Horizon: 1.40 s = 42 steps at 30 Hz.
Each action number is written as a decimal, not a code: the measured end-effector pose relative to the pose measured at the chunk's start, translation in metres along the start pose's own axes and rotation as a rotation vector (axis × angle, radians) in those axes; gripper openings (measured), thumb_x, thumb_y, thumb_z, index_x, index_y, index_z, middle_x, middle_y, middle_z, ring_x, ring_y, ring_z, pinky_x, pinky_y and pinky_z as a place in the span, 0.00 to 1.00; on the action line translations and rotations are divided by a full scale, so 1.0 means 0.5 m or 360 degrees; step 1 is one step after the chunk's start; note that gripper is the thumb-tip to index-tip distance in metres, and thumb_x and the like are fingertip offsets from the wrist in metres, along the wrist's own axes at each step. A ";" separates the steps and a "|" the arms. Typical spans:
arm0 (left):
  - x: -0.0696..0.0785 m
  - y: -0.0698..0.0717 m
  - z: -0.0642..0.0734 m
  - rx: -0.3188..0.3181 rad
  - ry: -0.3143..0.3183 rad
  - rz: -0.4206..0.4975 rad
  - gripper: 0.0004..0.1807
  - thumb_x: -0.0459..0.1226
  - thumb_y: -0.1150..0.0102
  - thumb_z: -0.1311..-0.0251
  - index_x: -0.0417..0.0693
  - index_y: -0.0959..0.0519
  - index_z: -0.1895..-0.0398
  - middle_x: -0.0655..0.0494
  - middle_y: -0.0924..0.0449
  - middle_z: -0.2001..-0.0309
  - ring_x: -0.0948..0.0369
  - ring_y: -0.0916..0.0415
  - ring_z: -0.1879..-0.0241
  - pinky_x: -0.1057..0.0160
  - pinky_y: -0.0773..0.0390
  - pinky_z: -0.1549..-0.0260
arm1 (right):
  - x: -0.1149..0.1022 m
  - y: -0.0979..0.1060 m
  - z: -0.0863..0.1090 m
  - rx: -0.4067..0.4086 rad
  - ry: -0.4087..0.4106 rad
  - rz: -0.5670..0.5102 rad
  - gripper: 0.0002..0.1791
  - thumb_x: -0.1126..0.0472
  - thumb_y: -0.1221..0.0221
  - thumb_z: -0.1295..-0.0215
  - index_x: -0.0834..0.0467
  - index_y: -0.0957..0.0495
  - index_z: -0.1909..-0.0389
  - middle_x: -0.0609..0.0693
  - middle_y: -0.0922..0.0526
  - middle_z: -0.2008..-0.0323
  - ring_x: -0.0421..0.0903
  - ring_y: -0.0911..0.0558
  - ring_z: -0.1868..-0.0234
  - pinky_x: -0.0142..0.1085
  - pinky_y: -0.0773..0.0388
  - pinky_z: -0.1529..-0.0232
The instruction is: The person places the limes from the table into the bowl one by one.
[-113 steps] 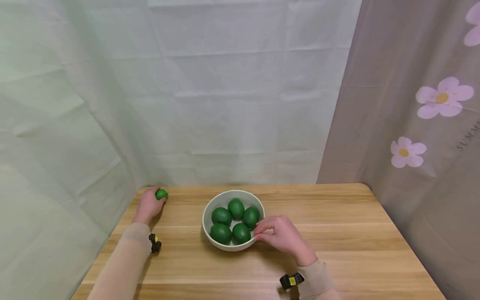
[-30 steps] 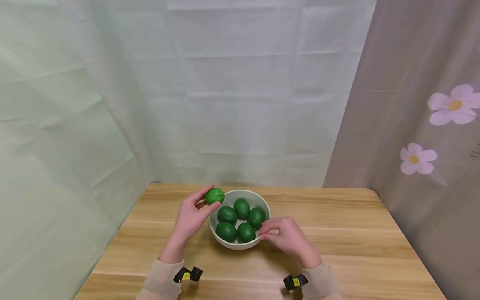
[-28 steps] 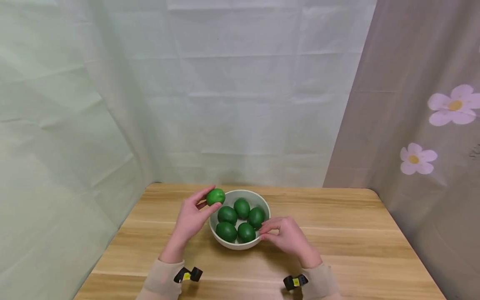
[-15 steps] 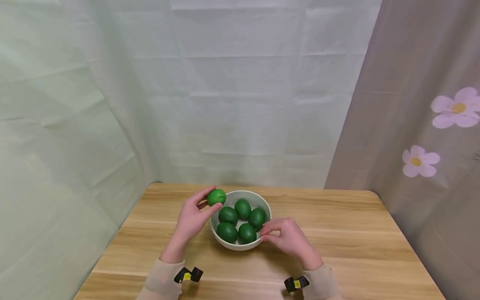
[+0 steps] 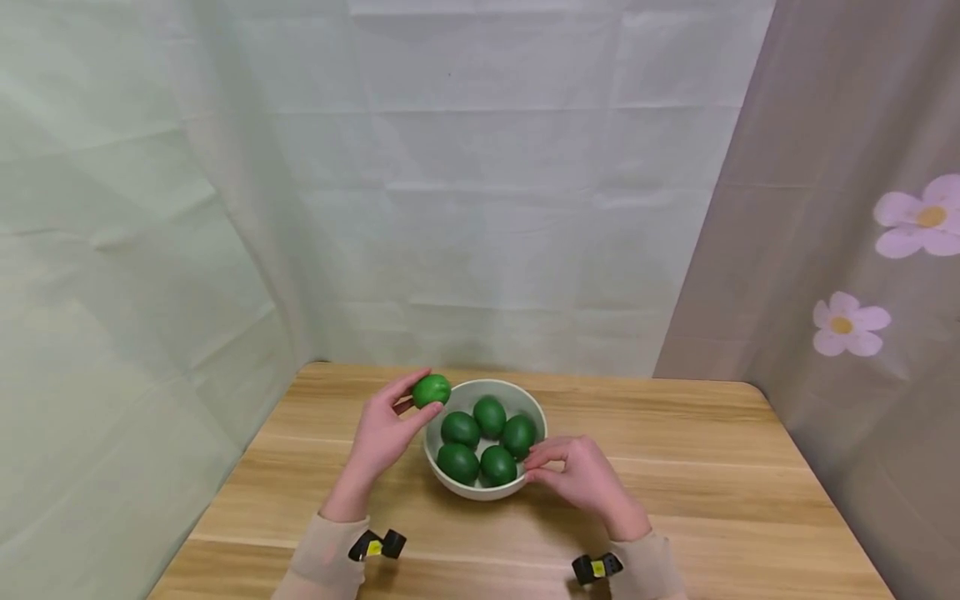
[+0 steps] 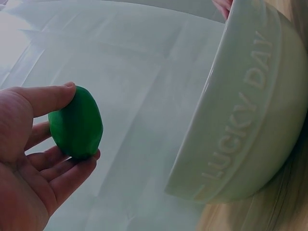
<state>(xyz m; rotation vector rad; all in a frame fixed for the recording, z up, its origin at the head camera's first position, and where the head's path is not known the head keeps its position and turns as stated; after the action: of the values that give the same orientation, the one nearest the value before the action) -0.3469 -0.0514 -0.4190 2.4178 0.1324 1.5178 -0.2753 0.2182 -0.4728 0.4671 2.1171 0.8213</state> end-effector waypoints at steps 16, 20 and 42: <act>-0.007 -0.001 0.002 -0.0017 -0.0003 -0.0038 0.30 0.37 0.21 0.37 0.50 0.18 0.31 0.49 0.18 0.35 0.49 0.19 0.39 0.45 0.17 0.39 | -0.004 -0.007 0.000 0.0004 0.0024 -0.0020 0.05 0.60 0.21 0.41 0.53 0.06 0.64 0.39 0.08 0.60 0.44 0.10 0.53 0.46 0.12 0.44; -0.004 -0.002 0.002 -0.0014 -0.0015 -0.0030 0.30 0.37 0.21 0.37 0.49 0.18 0.31 0.49 0.18 0.35 0.49 0.19 0.39 0.45 0.16 0.39 | -0.003 -0.004 0.003 0.0010 0.0020 0.0004 0.06 0.60 0.20 0.42 0.53 0.06 0.65 0.39 0.08 0.60 0.44 0.10 0.53 0.46 0.12 0.45; -0.006 -0.017 0.005 -0.0075 0.0001 -0.0035 0.30 0.37 0.21 0.37 0.51 0.18 0.31 0.51 0.18 0.36 0.50 0.20 0.39 0.43 0.18 0.38 | -0.004 0.001 0.009 0.0005 0.0011 -0.0007 0.06 0.60 0.21 0.41 0.53 0.06 0.64 0.39 0.08 0.60 0.44 0.10 0.53 0.45 0.12 0.45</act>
<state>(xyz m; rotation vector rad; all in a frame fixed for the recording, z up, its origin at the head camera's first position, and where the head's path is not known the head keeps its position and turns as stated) -0.3454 -0.0443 -0.4252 2.3714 0.1215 1.4953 -0.2707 0.2191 -0.4737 0.4623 2.1252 0.8181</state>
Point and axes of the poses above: each hand's wrist, its own z-axis away from the middle knuckle, its own y-axis out of the back of the hand, x = y × z, the point moved 10 cm from there along -z, towards the middle knuckle
